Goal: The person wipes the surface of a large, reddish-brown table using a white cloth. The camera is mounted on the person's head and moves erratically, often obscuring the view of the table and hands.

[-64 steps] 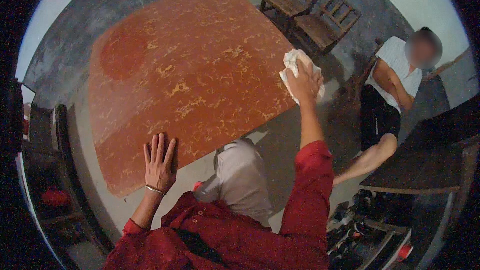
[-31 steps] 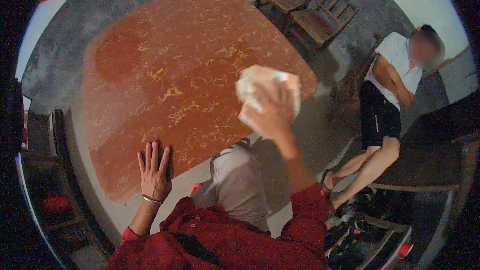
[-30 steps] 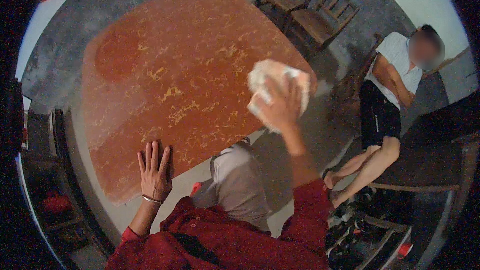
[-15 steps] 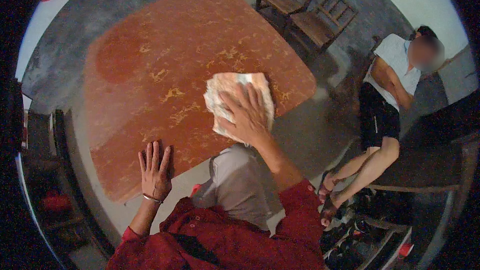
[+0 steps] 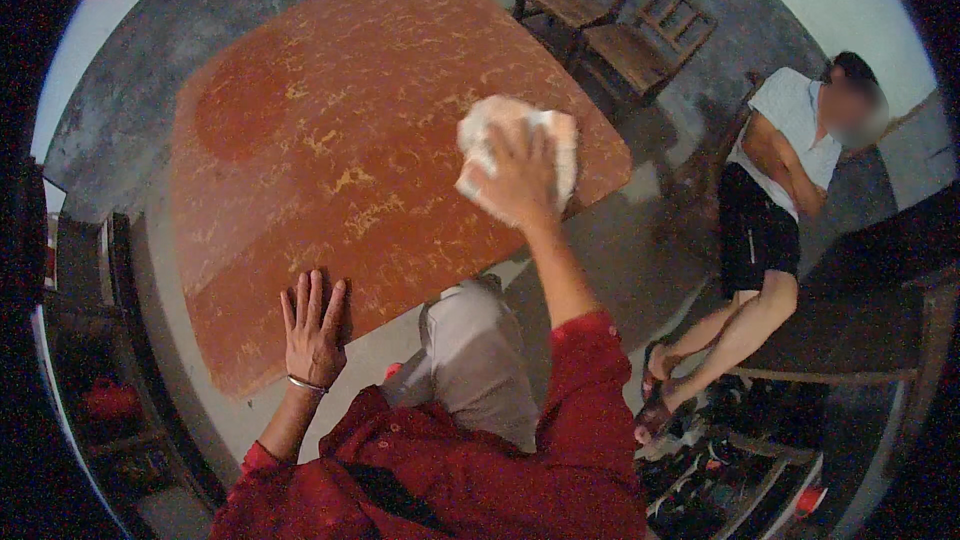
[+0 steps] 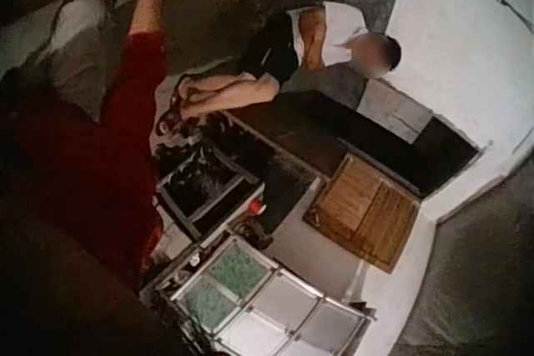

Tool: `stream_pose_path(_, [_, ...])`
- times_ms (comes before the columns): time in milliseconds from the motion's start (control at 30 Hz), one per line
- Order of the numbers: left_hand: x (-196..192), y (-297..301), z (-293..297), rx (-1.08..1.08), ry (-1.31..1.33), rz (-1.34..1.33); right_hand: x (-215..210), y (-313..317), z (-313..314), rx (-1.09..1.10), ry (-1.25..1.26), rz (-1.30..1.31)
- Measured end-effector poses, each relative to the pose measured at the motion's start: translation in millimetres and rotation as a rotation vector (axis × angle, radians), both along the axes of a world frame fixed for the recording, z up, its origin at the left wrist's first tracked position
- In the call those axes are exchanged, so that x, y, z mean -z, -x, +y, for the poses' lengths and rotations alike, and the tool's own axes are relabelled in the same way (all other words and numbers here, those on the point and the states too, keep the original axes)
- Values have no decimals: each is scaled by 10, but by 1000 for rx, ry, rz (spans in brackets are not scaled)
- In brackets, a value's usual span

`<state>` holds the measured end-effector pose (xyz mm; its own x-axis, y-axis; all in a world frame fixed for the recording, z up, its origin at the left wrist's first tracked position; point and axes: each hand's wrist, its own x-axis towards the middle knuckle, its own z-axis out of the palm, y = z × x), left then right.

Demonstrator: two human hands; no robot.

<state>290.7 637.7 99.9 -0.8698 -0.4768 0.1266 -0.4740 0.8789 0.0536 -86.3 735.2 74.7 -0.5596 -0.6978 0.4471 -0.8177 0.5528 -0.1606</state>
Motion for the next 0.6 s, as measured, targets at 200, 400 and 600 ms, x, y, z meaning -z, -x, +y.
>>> stream_pose_path(200, [-4,-35,-14,-1,30,-49,-177,-506,644,-181,23,-82])
stream_pose_path(400, [-30,2,32,12,-4,2,-167,747,743,416,-101,-134])
stream_pose_path(600, [-6,20,5,19,2,24,-5,308,-251,-67,-76,67])
